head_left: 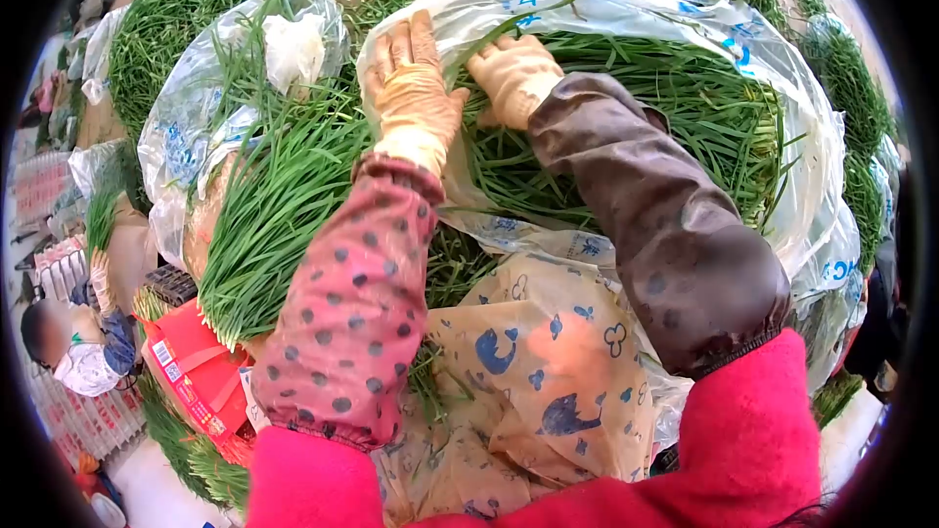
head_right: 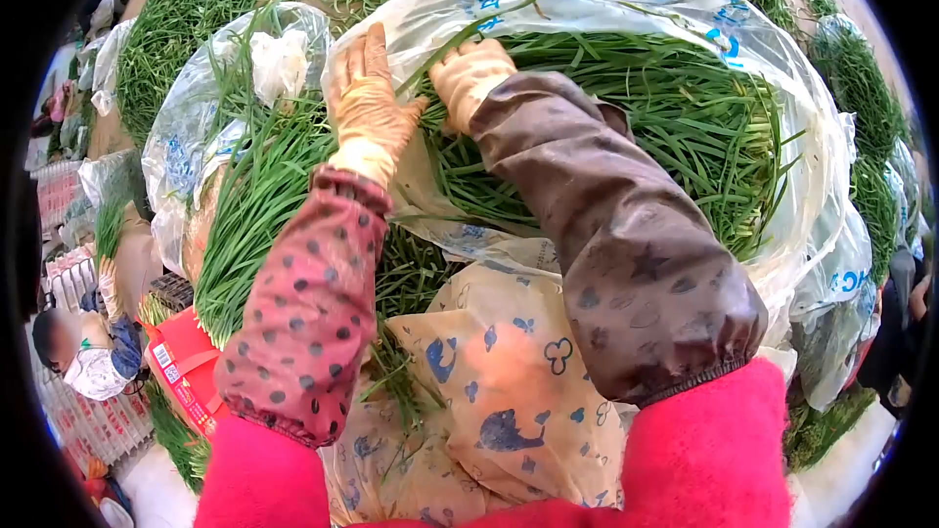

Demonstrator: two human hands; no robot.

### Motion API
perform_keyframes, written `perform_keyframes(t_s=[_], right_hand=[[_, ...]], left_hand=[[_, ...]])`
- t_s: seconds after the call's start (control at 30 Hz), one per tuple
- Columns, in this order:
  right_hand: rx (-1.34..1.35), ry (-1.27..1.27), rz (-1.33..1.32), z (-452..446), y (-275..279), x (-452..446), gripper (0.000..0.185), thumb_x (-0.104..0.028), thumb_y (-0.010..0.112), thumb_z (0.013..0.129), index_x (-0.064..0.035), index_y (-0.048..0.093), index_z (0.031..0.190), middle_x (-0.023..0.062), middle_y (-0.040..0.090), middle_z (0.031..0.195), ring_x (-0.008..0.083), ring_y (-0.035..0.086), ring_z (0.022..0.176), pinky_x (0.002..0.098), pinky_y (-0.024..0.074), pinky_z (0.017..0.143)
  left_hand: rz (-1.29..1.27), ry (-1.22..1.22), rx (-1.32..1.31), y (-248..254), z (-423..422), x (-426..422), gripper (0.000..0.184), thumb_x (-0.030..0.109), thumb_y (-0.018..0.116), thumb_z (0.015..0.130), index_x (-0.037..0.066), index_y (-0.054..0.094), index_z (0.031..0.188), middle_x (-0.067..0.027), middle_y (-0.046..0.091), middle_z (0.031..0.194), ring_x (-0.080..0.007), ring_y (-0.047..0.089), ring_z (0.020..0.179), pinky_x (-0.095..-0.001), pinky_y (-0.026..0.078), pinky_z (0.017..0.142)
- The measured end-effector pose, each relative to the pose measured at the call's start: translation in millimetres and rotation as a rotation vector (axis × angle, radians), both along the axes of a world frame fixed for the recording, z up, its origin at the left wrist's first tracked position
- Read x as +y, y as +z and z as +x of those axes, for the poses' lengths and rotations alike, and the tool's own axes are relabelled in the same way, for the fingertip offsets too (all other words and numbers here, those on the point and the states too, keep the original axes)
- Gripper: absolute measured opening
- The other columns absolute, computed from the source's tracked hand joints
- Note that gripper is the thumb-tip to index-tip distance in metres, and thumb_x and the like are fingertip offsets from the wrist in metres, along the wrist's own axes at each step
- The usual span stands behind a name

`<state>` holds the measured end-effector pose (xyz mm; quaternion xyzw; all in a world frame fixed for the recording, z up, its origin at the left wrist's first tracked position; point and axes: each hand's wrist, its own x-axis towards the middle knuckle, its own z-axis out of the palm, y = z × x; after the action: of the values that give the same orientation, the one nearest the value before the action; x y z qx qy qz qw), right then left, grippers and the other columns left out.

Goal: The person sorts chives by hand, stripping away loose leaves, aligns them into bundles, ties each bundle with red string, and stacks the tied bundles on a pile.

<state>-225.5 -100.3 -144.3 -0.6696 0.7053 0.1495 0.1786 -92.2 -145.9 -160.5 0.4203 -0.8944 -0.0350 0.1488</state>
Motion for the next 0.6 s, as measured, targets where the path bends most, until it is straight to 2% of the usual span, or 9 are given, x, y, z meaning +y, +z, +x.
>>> perform_keyframes(t_s=[0.07, 0.1, 0.13, 0.2, 0.27, 0.33, 0.4, 0.47, 0.6], right_hand=[[0.032, -0.015, -0.040, 9.7, -8.3, 5.4, 0.080, -0.047, 0.075, 0.071, -0.0055, 0.047, 0.132, 0.0142, 0.050, 0.136, 0.0275, 0.045, 0.126, 0.0423, 0.0370, 0.099], [0.063, -0.025, -0.087, 15.4, -17.3, 2.6, 0.079, -0.047, 0.074, 0.072, -0.0059, 0.046, 0.133, 0.0143, 0.049, 0.137, 0.0280, 0.044, 0.127, 0.0443, 0.0368, 0.098], [0.093, -0.036, -0.134, 22.5, -18.7, -0.6, 0.078, -0.046, 0.073, 0.072, -0.0064, 0.046, 0.134, 0.0144, 0.047, 0.139, 0.0284, 0.044, 0.127, 0.0464, 0.0366, 0.097], [0.079, -0.041, -0.341, 30.0, -46.4, -8.9, 0.061, -0.036, 0.063, 0.081, -0.0081, 0.048, 0.133, 0.0121, 0.048, 0.138, 0.0264, 0.044, 0.128, 0.0485, 0.0367, 0.095], [0.033, 0.024, -0.106, 28.0, -44.6, -22.2, 0.043, -0.023, 0.053, 0.090, -0.0131, 0.051, 0.131, 0.0109, 0.050, 0.137, 0.0235, 0.048, 0.125, 0.0457, 0.0373, 0.098], [-0.025, -0.107, -0.103, 27.9, -66.0, -29.3, 0.045, -0.027, 0.050, 0.093, -0.0157, 0.048, 0.136, 0.0090, 0.049, 0.140, 0.0242, 0.049, 0.126, 0.0480, 0.0362, 0.100], [0.024, -0.267, -0.151, 38.0, -101.7, -51.5, 0.044, -0.030, 0.049, 0.094, -0.0148, 0.052, 0.134, 0.0099, 0.052, 0.138, 0.0248, 0.049, 0.127, 0.0515, 0.0354, 0.100], [0.016, -0.270, -0.107, 41.4, -97.4, -54.7, 0.043, -0.031, 0.048, 0.094, -0.0137, 0.054, 0.133, 0.0111, 0.053, 0.136, 0.0255, 0.050, 0.126, 0.0536, 0.0349, 0.099], [-0.083, -0.063, 0.121, 59.0, -42.1, -37.1, 0.043, -0.032, 0.048, 0.093, -0.0103, 0.057, 0.129, 0.0147, 0.057, 0.131, 0.0274, 0.051, 0.124, 0.0572, 0.0339, 0.098]], left_hand=[[0.517, 0.119, -0.155, -0.2, -6.9, -14.9, 0.103, 0.011, 0.075, 0.073, 0.017, 0.011, 0.153, -0.0186, 0.052, 0.132, -0.0334, 0.056, 0.115, -0.0367, 0.041, 0.101], [0.457, 0.064, 0.049, -23.6, -1.3, -21.9, 0.096, 0.005, 0.067, 0.076, 0.022, 0.012, 0.153, -0.0204, 0.057, 0.125, -0.0375, 0.059, 0.108, -0.0398, 0.043, 0.097], [0.463, 0.061, 0.048, -9.9, -1.9, -20.9, 0.096, 0.005, 0.067, 0.076, 0.022, 0.012, 0.153, -0.0204, 0.057, 0.125, -0.0375, 0.059, 0.108, -0.0398, 0.043, 0.097], [0.307, 0.022, -0.160, 15.2, -4.6, -13.3, 0.078, 0.000, 0.048, 0.085, 0.022, 0.015, 0.152, -0.0218, 0.063, 0.106, -0.0367, 0.063, 0.092, -0.0459, 0.052, 0.079], [0.036, -0.133, 0.040, 16.6, 9.2, -6.7, 0.084, -0.005, 0.049, 0.078, 0.022, 0.020, 0.152, -0.0170, 0.062, 0.083, -0.0366, 0.061, 0.075, -0.0462, 0.052, 0.067], [-0.112, -0.239, 0.194, 13.2, 24.1, -7.8, 0.085, -0.004, 0.052, 0.075, 0.022, 0.025, 0.150, -0.0173, 0.058, 0.078, -0.0358, 0.060, 0.070, -0.0444, 0.052, 0.064], [-0.031, -0.177, 0.188, 26.9, 30.8, -3.0, 0.083, -0.009, 0.052, 0.073, 0.022, 0.032, 0.148, -0.0197, 0.061, 0.088, -0.0378, 0.061, 0.077, -0.0433, 0.053, 0.069], [0.130, -0.126, 0.263, 32.7, 30.5, -2.8, 0.079, -0.014, 0.049, 0.074, 0.024, 0.044, 0.142, -0.0202, 0.062, 0.118, -0.0349, 0.065, 0.097, -0.0389, 0.053, 0.081], [0.123, -0.186, 0.271, 34.9, 30.1, -3.2, 0.075, -0.014, 0.049, 0.074, 0.020, 0.047, 0.140, -0.0202, 0.061, 0.118, -0.0353, 0.063, 0.101, -0.0384, 0.052, 0.085]])
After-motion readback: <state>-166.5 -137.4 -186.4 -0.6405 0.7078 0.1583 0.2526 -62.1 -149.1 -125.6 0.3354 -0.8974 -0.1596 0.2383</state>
